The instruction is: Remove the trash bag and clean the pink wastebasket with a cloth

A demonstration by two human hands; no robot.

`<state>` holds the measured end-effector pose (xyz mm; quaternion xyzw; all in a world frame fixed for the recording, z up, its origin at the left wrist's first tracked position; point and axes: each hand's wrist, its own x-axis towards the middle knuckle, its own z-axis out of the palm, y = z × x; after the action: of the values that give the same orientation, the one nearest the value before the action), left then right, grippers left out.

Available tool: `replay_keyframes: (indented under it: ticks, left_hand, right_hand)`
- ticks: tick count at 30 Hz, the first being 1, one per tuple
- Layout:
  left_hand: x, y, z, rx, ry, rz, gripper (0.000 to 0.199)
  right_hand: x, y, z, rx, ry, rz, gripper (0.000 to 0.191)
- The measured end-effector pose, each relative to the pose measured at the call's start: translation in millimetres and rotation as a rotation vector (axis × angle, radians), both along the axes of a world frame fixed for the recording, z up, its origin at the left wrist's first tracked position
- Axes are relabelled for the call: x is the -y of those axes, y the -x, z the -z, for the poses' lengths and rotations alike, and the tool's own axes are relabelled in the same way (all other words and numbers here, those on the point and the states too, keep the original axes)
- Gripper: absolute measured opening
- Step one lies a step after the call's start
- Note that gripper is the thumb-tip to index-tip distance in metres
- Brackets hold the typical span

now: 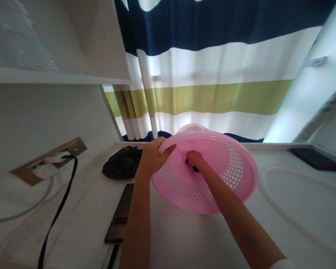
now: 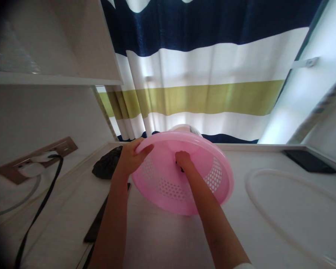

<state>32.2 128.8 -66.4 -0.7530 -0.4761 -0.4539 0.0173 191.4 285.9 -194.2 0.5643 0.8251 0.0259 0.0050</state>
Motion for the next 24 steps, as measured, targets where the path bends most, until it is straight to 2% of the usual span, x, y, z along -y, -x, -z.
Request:
replay_keyframes:
  ticks: [5,12,15,17,21,24]
  left_hand:
    - [1,4,0.1,0.022,0.039,-0.012,0.027]
    - [7,7,-3.1,-0.014,0.141,-0.048,0.022]
    - [14,2,-5.6,-0.035,0.119,-0.071,0.041]
    - [16,-1,-6.5,-0.076,0.112,-0.097,0.047]
    - [16,0,-6.0,-0.144,0.137,-0.187,0.032]
    - [16,1,-6.5,-0.173,0.160,-0.184,0.027]
  right_hand:
    - [21,-5,-11.1,0.020,0.050,-0.057,0.027]
    - [69,-13,-23.5,0.035,0.083,-0.168,0.025]
    - [89,-14,-26.4,0.034,0.071,-0.201,0.025]
    - [99,-15,-27.3,0.038,0.069,-0.235,0.024]
    - [108,-11,-25.2,0.075,0.029,-0.267,0.024]
    - [101,-1,-20.3,0.104,0.005,-0.225,0.026]
